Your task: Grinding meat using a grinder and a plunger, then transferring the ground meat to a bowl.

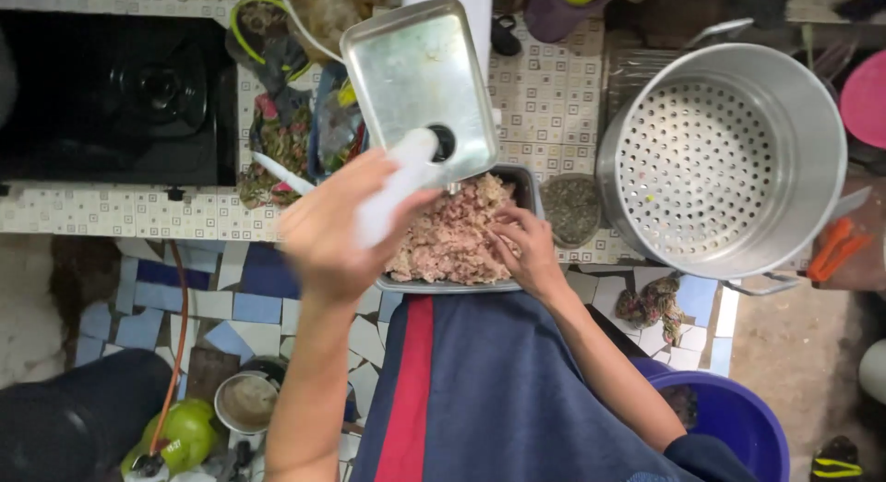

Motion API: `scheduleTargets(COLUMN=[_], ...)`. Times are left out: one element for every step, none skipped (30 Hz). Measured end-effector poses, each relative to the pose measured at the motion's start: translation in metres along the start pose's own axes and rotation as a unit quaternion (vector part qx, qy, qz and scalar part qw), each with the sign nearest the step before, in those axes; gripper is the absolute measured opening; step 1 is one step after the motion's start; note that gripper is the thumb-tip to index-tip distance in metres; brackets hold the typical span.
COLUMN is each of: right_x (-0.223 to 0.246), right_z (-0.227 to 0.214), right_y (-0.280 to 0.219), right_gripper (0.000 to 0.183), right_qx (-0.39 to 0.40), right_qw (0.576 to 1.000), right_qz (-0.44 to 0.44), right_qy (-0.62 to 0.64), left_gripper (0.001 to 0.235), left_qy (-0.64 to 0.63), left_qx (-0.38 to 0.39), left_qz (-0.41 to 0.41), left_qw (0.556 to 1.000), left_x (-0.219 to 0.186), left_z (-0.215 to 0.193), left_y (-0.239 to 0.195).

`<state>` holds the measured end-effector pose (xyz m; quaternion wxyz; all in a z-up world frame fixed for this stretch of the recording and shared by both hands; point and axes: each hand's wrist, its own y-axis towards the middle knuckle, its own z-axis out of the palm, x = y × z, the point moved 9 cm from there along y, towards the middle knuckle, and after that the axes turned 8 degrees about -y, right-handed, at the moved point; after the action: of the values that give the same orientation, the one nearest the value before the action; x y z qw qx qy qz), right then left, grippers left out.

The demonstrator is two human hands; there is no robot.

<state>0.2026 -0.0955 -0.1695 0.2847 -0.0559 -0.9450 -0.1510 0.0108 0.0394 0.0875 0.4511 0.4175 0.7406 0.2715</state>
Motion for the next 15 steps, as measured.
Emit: scheduleTargets(right_x=[0.007,0.01,0.011,0.011,0.01,0.008,0.006,0.01,0.013,0.015,0.02,0.024,0.027,0.031,0.031], right_z=[-0.002,-0.005,0.0,0.005,0.008,0.013,0.019,0.016,0.018,0.019,0.019,0.022,0.024,0.024,0.026], right_y=[0.001,0.0,0.0,0.0,-0.001,-0.002,-0.006,-0.004,-0.001,0.001,0.004,0.005,0.007,0.011,0.012], right_gripper=[0.005,0.005,0.011,0.018,0.018,0.02,0.022,0.022,0.024,0.026,0.026,0.029,0.032,0.032,0.032], right_qx=[0.013,0.013,0.052,0.09,0.09,0.106,0.123,0.125,0.147,0.17,0.171,0.192,0.211,0.21,0.213], right_qw=[0.999,0.999,0.997,0.993,0.993,0.992,0.989,0.989,0.985,0.981,0.981,0.977,0.972,0.973,0.966], right_qz=[0.012,0.013,0.03,0.047,0.046,0.051,0.055,0.055,0.064,0.074,0.074,0.082,0.092,0.094,0.129], right_qy=[0.037,0.038,0.045,0.052,0.053,0.055,0.056,0.057,0.056,0.055,0.055,0.049,0.041,0.039,0.065], left_gripper=[0.026,0.026,0.029,0.036,0.036,0.04,0.043,0.043,0.038,0.034,0.034,0.03,0.027,0.027,0.026], left_qy=[-0.006,-0.006,0.021,0.047,0.048,0.062,0.075,0.076,0.078,0.08,0.081,0.083,0.082,0.079,0.076], left_qx=[-0.035,-0.034,-0.062,-0.089,-0.088,-0.114,-0.14,-0.139,-0.147,-0.154,-0.154,-0.153,-0.152,-0.152,-0.136], left_qz=[0.007,0.007,-0.044,-0.095,-0.095,-0.139,-0.184,-0.185,-0.235,-0.284,-0.286,-0.307,-0.328,-0.328,-0.332], left_qw=[0.999,0.999,0.997,0.99,0.99,0.982,0.97,0.97,0.958,0.943,0.942,0.936,0.929,0.929,0.93], left_x=[-0.005,-0.006,0.004,0.014,0.018,0.029,0.039,0.047,0.064,0.08,0.081,0.084,0.089,0.094,0.1], left_z=[-0.023,-0.033,-0.047,-0.063,-0.067,-0.077,-0.086,-0.083,-0.08,-0.078,-0.069,-0.06,-0.049,-0.042,-0.032], left_y=[-0.001,-0.015,-0.028,-0.043,-0.056,-0.071,-0.09,-0.112,-0.137,-0.164,-0.169,-0.176,-0.182,-0.187,-0.192])
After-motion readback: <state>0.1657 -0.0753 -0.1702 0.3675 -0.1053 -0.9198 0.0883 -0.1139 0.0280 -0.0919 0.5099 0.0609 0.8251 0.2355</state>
